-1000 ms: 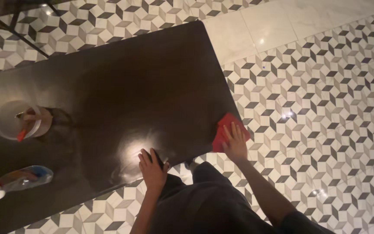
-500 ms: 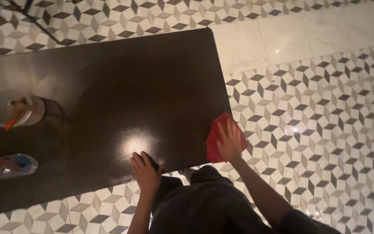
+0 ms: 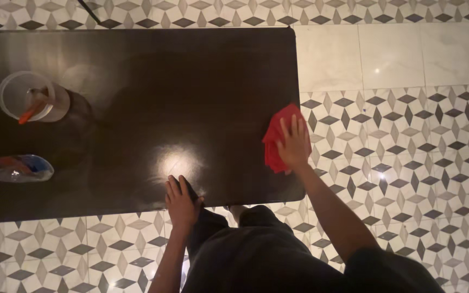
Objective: The person wipes a dark tabletop with a red cloth, then uses a paintbrush to apply a liquid from a clear plastic container onto the table surface. A spray bottle and wooden stick are also present on the table.
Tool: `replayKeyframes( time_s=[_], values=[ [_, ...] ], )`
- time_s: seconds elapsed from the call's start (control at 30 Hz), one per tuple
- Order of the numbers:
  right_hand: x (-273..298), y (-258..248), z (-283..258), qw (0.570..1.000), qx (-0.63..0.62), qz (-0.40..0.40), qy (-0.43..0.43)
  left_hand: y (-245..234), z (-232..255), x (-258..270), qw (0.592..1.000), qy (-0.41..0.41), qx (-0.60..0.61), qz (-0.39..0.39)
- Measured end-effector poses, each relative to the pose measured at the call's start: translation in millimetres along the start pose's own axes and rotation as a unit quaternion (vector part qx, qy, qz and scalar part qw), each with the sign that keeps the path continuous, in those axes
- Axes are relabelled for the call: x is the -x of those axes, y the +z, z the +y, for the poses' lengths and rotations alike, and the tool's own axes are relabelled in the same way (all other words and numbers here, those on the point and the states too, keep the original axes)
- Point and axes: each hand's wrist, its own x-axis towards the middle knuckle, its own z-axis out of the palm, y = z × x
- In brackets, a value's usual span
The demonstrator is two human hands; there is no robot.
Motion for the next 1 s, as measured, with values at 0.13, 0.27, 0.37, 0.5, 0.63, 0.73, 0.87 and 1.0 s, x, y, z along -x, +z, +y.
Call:
replayKeyframes(
  time_s=[0.13,0.27,0.37,0.5,0.63,0.73,0.87,1.0],
  values=[
    [68.0,-22.6,-22.7,0.998,0.014,-0.049,-0.025,-0.6,2.3,-0.8,1.0,-0.006,-0.006,-0.002],
    [134.4,-46.4,-45.3,0.991,-0.035,-0.126,-0.027,0.7,2.7,-1.7,1.0,-0.01,-0.007,-0.007],
    [152.2,-51.1,-53.9,0.988,-0.048,-0.143,-0.025,2.5,1.9,-0.9,1.0,-0.005,-0.005,0.001],
    [130.7,-46.1,-53.4,0.989,-0.029,-0.141,-0.024,0.0,4.3,-4.0,0.999,-0.035,-0.011,-0.031],
    [81.9,-30.7,-43.4,0.993,-0.016,-0.112,-0.027,0.2,6.9,-1.7,0.999,-0.031,-0.015,-0.024],
    [30.6,-12.1,-35.4,0.998,-0.007,-0.059,-0.035,-1.0,6.3,-3.0,0.999,-0.029,-0.011,-0.017],
    [-27.6,5.1,-28.9,0.999,0.014,-0.049,-0.012,-1.3,7.2,-0.9,1.0,-0.022,0.006,-0.013],
    [-44.1,7.1,-35.1,0.999,0.004,-0.046,-0.006,-1.2,5.6,-0.8,0.999,-0.032,0.011,-0.017]
  ],
)
